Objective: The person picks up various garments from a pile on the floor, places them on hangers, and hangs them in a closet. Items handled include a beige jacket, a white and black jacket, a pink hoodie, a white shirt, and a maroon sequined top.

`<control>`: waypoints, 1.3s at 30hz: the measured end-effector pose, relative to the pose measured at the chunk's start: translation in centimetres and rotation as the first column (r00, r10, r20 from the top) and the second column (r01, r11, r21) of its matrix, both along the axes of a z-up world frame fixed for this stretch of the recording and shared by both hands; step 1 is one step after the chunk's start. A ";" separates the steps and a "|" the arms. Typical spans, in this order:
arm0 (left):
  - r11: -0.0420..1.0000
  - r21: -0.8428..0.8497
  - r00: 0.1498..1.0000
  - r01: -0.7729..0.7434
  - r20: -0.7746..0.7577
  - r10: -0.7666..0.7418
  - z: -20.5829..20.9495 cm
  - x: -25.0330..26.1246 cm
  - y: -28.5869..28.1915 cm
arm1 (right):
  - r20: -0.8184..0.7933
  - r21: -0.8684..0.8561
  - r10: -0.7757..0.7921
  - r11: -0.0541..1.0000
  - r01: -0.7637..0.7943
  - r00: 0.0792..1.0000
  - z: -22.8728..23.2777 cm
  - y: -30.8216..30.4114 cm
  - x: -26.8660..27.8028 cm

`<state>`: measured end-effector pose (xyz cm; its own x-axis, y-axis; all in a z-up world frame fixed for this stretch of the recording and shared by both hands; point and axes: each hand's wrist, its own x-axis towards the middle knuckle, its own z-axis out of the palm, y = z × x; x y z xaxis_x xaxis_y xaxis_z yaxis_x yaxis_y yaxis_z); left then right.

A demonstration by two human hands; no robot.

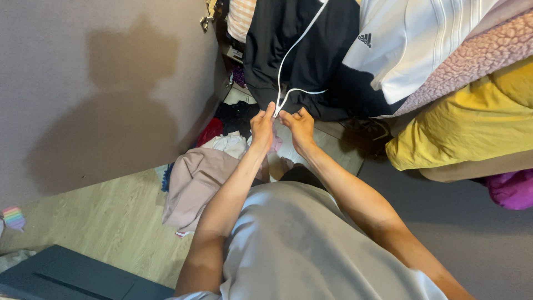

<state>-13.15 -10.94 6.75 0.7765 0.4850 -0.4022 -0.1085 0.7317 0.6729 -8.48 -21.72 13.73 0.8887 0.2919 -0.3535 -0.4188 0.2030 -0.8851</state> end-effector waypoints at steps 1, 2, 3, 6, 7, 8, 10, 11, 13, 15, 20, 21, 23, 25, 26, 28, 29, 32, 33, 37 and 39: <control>1.000 -0.017 1.000 -0.002 0.004 0.002 0.1 -0.1 -0.1 | 0.018 -0.023 0.022 0.999 -0.022 1.000 -0.3 -0.2 0.0; 0.999 -0.032 1.000 0.000 -0.009 0.000 0.4 -0.2 -0.1 | 0.035 -0.047 0.045 0.998 -0.043 0.998 -0.4 -0.4 0.1; 0.999 -0.047 1.000 0.001 -0.022 -0.003 0.9 -0.1 -0.1 | 0.053 -0.070 0.067 0.995 -0.064 0.996 -0.4 -0.5 0.2; 0.997 -0.072 0.997 0.006 -0.070 -0.011 2.3 -0.3 -0.1 | 0.033 -0.194 0.193 0.964 -0.183 0.981 0.7 -0.7 0.4; 0.997 -0.077 0.996 0.007 -0.089 -0.013 2.5 -0.5 -0.2 | 0.008 -0.188 0.235 0.955 -0.229 0.972 1.2 -0.9 0.5; 0.995 -0.093 0.995 0.021 -0.090 -0.030 2.4 -0.8 -0.2 | -0.016 -0.180 0.276 0.945 -0.274 0.961 1.7 -1.2 0.6; 0.991 -0.125 0.994 0.053 -0.090 -0.064 1.5 -1.3 0.0 | -0.043 -0.201 0.327 0.923 -0.329 0.944 2.6 -1.4 0.6; 0.993 -0.106 0.994 0.050 -0.087 -0.060 0.9 -1.2 0.3 | -0.044 -0.232 0.341 0.911 -0.342 0.939 3.0 -1.3 0.5; 0.997 -0.065 0.996 0.041 -0.082 -0.046 -0.2 -1.3 0.8 | 0.056 -0.510 0.435 0.786 -0.349 0.899 4.3 -1.0 -0.1; 0.996 -0.051 0.990 0.072 -0.116 -0.077 -0.2 -1.3 1.3 | 0.170 -0.882 0.628 0.441 -0.168 0.759 6.1 -0.8 -1.3; 0.991 -0.048 0.973 0.128 -0.186 -0.135 2.4 -1.9 1.8 | 0.534 -0.830 0.739 0.551 0.089 0.410 8.3 1.4 -1.6; 0.990 -0.070 0.978 0.126 -0.159 -0.136 2.6 -2.1 1.9 | 0.508 -0.848 0.759 0.524 0.082 0.407 8.1 1.6 -1.5; 0.988 -0.107 0.987 0.115 -0.099 -0.125 2.7 -2.3 2.2 | 0.592 -0.790 0.736 0.610 0.058 0.329 7.3 1.6 -1.2; 0.985 -0.141 0.994 0.098 -0.033 -0.103 2.5 -2.8 2.7 | 0.628 -0.740 0.691 0.673 -0.002 0.358 6.3 1.5 -0.9; 0.985 -0.121 0.992 0.125 -0.020 -0.128 2.2 -3.1 2.8 | 0.616 -0.718 0.663 0.695 -0.043 0.426 5.9 1.5 -0.9; 0.981 -0.073 0.984 0.179 0.008 -0.178 1.4 -3.5 3.2 | 0.559 -0.716 0.648 0.692 -0.094 0.517 5.5 1.8 -0.4; 0.978 0.062 0.980 0.200 -0.015 -0.199 0.9 -3.8 2.9 | 0.514 -0.741 0.663 0.663 -0.108 0.545 5.6 1.9 0.0; 0.908 0.347 0.972 0.235 -0.086 -0.218 -0.7 -4.3 2.7 | 0.372 -0.803 0.715 0.568 -0.181 0.591 6.3 2.2 0.0; 0.901 0.366 0.972 0.234 -0.104 -0.211 -1.2 -4.2 2.7 | 0.321 -0.819 0.734 0.532 -0.213 0.599 6.4 2.2 -0.1; 0.924 0.323 0.979 0.204 -0.078 -0.188 -2.0 -4.0 2.9 | 0.385 -0.894 0.824 0.445 -0.053 0.417 6.3 2.9 0.4; 0.930 0.320 0.984 0.180 -0.061 -0.170 -1.9 -4.1 3.2 | 0.370 -0.902 0.828 0.428 -0.050 0.420 5.9 3.2 0.8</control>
